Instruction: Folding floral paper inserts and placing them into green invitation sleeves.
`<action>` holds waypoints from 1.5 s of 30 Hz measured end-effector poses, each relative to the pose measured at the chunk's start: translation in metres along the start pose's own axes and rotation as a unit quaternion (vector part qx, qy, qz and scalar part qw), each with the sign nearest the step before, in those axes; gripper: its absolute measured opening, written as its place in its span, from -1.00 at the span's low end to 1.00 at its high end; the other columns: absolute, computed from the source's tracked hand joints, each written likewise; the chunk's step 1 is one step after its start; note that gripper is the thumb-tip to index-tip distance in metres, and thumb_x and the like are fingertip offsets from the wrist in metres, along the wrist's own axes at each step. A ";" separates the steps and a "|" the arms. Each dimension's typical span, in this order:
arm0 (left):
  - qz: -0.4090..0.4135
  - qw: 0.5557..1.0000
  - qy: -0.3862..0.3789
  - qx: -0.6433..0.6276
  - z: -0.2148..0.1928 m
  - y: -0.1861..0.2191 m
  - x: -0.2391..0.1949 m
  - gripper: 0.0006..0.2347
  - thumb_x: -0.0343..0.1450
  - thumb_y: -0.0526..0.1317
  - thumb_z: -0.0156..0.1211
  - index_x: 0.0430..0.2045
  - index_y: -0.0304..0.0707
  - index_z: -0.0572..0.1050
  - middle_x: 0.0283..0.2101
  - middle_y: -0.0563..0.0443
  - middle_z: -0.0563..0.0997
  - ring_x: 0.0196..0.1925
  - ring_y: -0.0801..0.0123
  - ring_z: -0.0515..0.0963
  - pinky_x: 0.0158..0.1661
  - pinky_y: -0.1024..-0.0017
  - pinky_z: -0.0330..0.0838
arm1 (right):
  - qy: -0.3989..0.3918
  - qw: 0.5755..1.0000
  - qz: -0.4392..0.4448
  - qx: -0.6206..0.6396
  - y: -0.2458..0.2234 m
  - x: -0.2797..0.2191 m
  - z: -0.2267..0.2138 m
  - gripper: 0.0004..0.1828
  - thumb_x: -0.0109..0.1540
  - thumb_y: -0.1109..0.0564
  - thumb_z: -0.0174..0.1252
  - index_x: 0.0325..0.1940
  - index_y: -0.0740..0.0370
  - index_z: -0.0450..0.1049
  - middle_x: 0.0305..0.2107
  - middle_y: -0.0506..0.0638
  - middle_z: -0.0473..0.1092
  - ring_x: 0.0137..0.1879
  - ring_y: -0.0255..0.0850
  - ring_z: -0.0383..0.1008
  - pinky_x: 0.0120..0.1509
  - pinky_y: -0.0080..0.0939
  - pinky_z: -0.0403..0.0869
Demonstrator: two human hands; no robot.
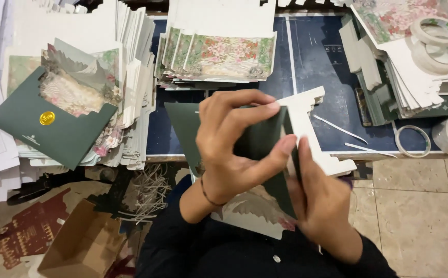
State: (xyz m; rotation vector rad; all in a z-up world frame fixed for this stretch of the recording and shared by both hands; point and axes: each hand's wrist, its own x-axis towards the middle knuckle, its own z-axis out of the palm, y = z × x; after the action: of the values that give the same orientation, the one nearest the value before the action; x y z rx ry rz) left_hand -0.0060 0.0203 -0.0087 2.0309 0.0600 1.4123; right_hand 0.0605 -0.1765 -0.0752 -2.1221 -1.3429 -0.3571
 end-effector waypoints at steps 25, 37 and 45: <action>-0.096 0.995 -0.006 -0.025 -0.005 0.022 -0.004 -0.92 0.60 -0.30 0.31 -0.08 -0.14 0.67 -0.04 0.05 0.76 0.06 0.27 0.78 0.22 0.33 0.37 | 0.046 0.998 -0.021 0.029 -0.011 -0.021 -0.014 -0.48 0.46 0.44 0.17 0.53 0.42 0.35 -0.39 0.06 0.38 -0.44 -0.18 0.07 -0.35 -0.14 0.20; -0.012 0.998 -0.022 0.055 -0.002 -0.001 -0.016 -0.71 0.67 -0.15 0.26 0.29 -0.16 0.48 0.29 0.00 0.66 0.36 0.19 0.71 0.38 0.19 0.45 | -0.129 0.965 0.136 0.185 0.018 -0.016 -0.005 0.03 0.21 0.39 0.00 0.76 0.01 -0.08 0.17 0.14 0.59 -0.08 0.03 0.71 -0.02 -0.28 0.49; 0.190 0.919 -0.273 0.213 -0.002 -0.007 -0.025 -0.56 0.67 -0.29 0.02 0.50 -0.28 0.17 0.57 -0.25 0.31 0.66 -0.05 0.32 0.62 -0.31 -0.07 | -0.014 0.953 0.201 0.227 0.008 0.005 -0.014 -0.13 0.34 0.27 0.00 0.77 0.07 0.01 -0.39 -0.11 0.41 -0.45 -0.34 0.10 -0.27 -0.35 0.23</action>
State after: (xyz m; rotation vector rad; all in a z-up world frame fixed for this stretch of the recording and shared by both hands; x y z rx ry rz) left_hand -0.0163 0.0170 -0.0328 2.8614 -0.3097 1.0461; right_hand 0.0708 -0.1841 -0.0646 -1.9392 -0.8652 0.1422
